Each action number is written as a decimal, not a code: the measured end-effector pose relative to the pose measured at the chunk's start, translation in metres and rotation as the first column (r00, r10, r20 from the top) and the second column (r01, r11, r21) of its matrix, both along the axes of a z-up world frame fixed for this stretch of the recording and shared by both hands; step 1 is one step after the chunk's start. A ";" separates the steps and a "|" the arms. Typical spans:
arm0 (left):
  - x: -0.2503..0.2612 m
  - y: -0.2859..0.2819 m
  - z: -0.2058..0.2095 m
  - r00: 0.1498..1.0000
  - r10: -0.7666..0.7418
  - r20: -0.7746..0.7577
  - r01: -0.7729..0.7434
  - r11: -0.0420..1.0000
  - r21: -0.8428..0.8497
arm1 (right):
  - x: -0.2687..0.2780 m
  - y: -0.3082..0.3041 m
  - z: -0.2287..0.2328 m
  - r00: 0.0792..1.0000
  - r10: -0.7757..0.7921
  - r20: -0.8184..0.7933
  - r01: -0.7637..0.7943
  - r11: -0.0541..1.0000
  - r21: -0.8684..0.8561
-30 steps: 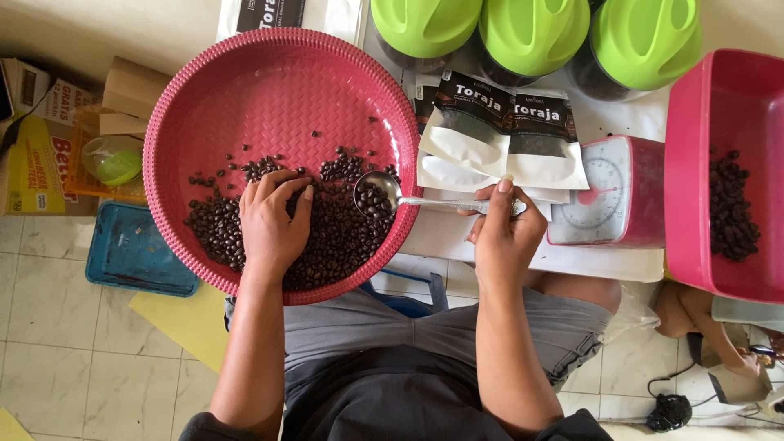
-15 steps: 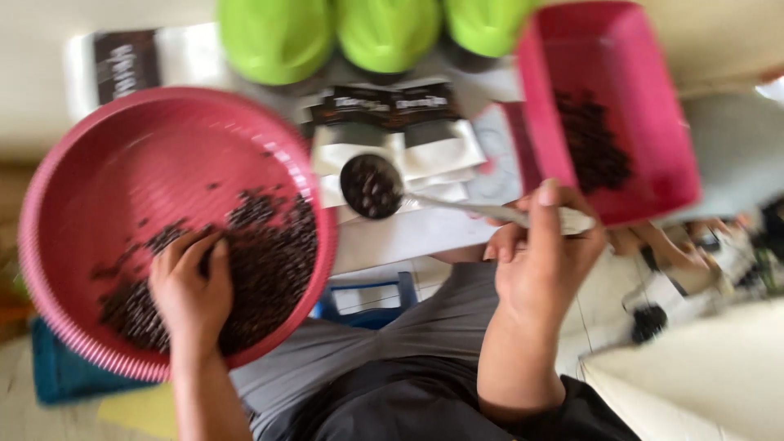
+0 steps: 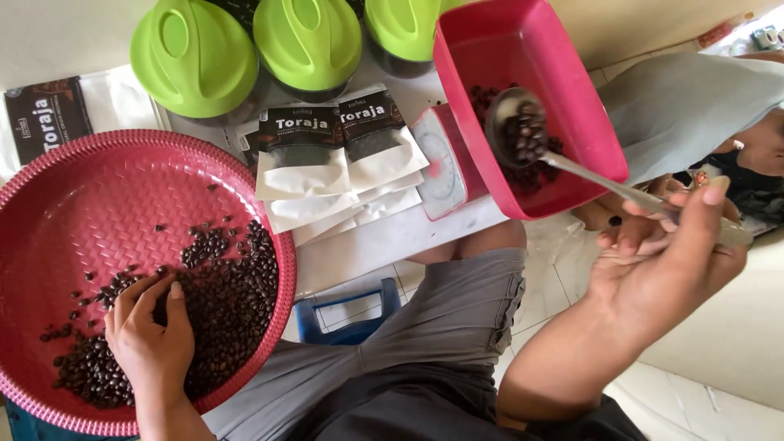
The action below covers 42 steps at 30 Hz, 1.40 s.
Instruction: Sorting roasted coffee beans in a tray and scooping them into bags or containers.
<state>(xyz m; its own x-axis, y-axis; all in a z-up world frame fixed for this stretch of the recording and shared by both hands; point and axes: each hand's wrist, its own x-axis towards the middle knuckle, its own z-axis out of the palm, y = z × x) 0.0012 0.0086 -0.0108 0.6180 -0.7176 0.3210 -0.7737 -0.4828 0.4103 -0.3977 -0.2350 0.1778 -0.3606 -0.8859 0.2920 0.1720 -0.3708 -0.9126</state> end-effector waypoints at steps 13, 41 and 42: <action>0.001 -0.001 -0.002 0.999 0.027 0.022 -0.027 0.999 0.025 | -0.010 -0.023 -0.038 0.704 -0.339 -0.624 0.105 0.919 -0.380; 0.002 -0.007 0.008 0.995 0.093 -0.046 -0.099 0.986 -0.134 | 0.219 0.063 -0.113 0.698 0.389 -0.601 -0.634 0.726 -0.266; 0.001 -0.007 0.008 0.992 0.100 -0.077 -0.108 0.987 -0.116 | 0.227 0.063 -0.117 0.670 0.355 -0.652 -0.646 0.713 -0.275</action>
